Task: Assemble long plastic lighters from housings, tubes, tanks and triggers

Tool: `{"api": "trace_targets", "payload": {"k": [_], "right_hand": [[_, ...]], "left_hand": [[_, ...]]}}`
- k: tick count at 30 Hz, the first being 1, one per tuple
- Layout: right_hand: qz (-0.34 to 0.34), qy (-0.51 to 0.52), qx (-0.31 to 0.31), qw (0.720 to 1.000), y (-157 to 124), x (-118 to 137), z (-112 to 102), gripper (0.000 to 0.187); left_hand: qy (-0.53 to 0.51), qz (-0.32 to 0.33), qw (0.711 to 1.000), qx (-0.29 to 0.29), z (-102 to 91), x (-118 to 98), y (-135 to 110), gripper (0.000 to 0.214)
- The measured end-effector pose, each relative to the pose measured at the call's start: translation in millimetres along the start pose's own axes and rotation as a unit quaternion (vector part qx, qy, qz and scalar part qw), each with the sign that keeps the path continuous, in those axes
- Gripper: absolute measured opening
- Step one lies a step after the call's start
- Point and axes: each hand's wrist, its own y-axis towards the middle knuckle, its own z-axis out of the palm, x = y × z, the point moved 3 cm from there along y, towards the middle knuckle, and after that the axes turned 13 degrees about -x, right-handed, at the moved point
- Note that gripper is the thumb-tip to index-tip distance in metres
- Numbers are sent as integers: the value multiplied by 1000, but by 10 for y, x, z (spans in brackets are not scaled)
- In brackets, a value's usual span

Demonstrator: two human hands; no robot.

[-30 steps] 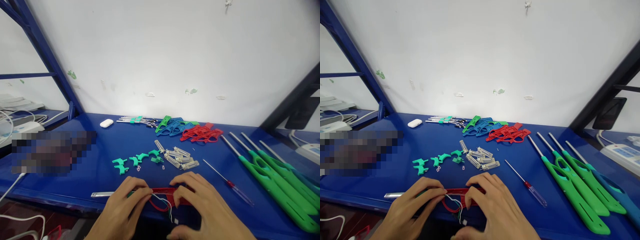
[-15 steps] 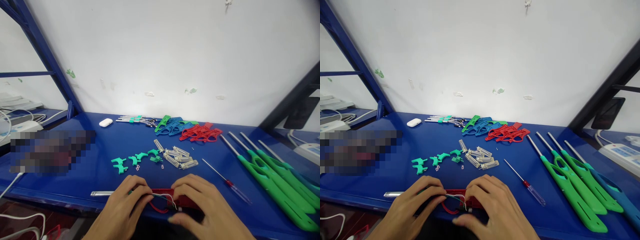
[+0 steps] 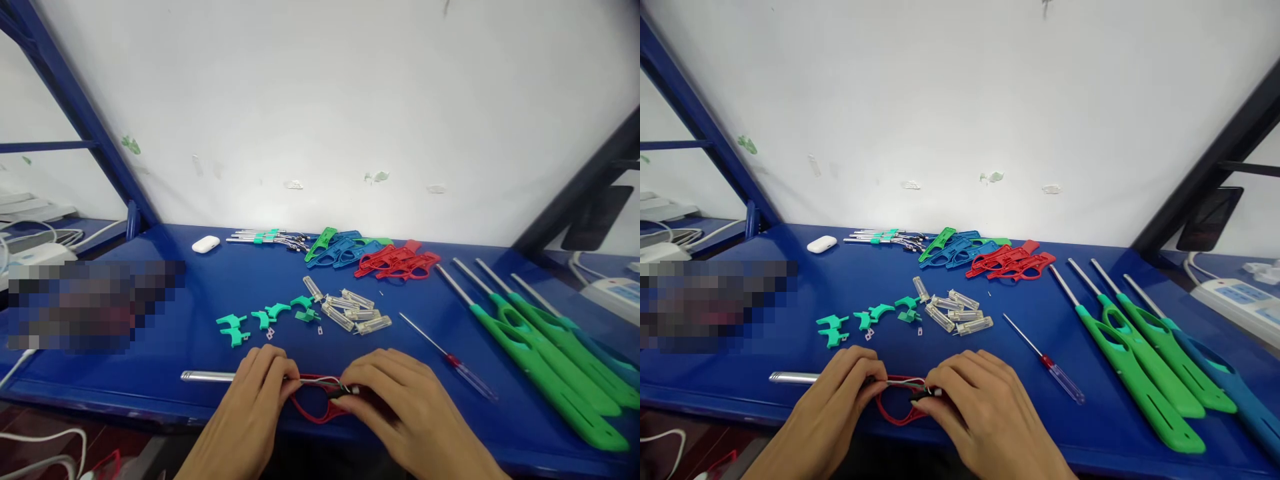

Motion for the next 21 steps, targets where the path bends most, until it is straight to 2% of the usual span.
{"api": "trace_targets", "payload": {"k": [11, 15, 18, 21], "right_hand": [[-10, -6, -12, 1000, -20, 23, -17, 11], [-8, 5, -16, 1000, -27, 44, -31, 8], [-34, 8, -31, 999, -30, 59, -50, 4], [-73, -9, -47, 996, -33, 64, -67, 3]], "left_hand": [[-17, 16, 1000, -1, -81, -28, 51, 36], [-20, 7, 1000, -14, -130, -42, 53, 30], [-30, 8, 999, -16, -187, -57, 37, 26], [-37, 25, 999, -2, -234, -50, 2, 37]]}}
